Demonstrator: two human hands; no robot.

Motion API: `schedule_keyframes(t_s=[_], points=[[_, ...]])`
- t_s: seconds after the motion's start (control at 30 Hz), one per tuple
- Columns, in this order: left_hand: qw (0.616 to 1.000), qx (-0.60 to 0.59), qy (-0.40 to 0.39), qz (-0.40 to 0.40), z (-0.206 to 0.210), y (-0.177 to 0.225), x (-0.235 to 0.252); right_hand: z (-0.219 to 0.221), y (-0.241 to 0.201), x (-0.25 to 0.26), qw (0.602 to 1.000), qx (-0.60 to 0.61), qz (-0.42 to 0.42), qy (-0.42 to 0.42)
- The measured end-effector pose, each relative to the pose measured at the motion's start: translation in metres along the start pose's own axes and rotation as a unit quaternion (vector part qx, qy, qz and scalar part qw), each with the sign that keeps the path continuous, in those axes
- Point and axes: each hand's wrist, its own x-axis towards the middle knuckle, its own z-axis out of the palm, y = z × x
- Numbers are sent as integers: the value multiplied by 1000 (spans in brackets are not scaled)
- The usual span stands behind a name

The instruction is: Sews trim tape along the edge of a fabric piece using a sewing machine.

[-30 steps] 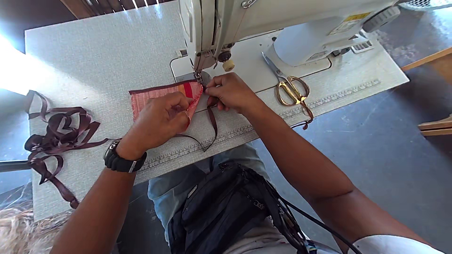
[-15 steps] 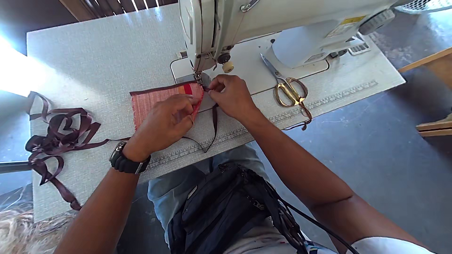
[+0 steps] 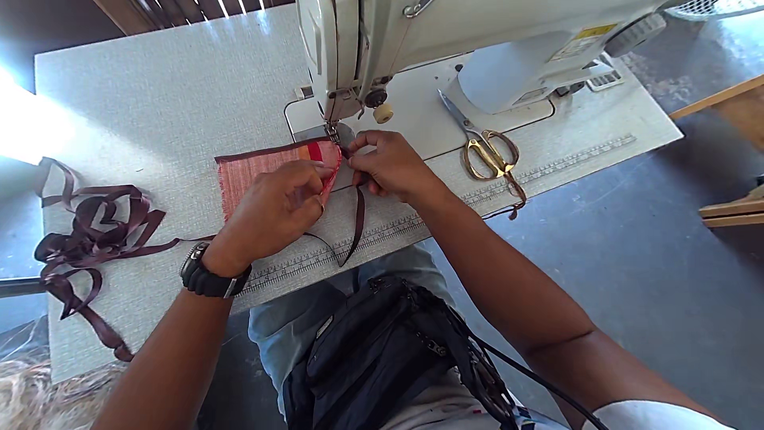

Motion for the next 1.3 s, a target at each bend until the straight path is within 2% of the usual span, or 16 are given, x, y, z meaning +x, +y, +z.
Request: schedule_keyframes(t_s=[0.17, 0.3, 0.4, 0.63, 0.73, 0.87, 1.03, 1.3], points=[[1000, 8, 0, -3, -1, 0, 0, -2, -5, 2, 994, -106, -34, 21], [1000, 5, 0, -7, -1, 1, 0, 2, -5, 9, 968, -217, -105, 67], [1000, 3, 1, -9, -1, 1, 0, 5, -7, 11, 952, -267, -123, 91], [1000, -8, 2, -7, -2, 0, -1, 9, -1, 11, 937, -276, -168, 130], [1000, -8, 2, -12, -2, 0, -1, 7, 1, 14, 932, -281, -194, 123], [1000, -8, 3, -11, -2, -1, -1, 9, -1, 16, 933, -297, -175, 104], [1000, -11, 3, -9, -2, -2, -1, 13, -2, 17, 932, -296, -171, 121], [1000, -19, 6, -19, -2, 1, -3, 11, 7, 24, 903, -319, -264, 115]])
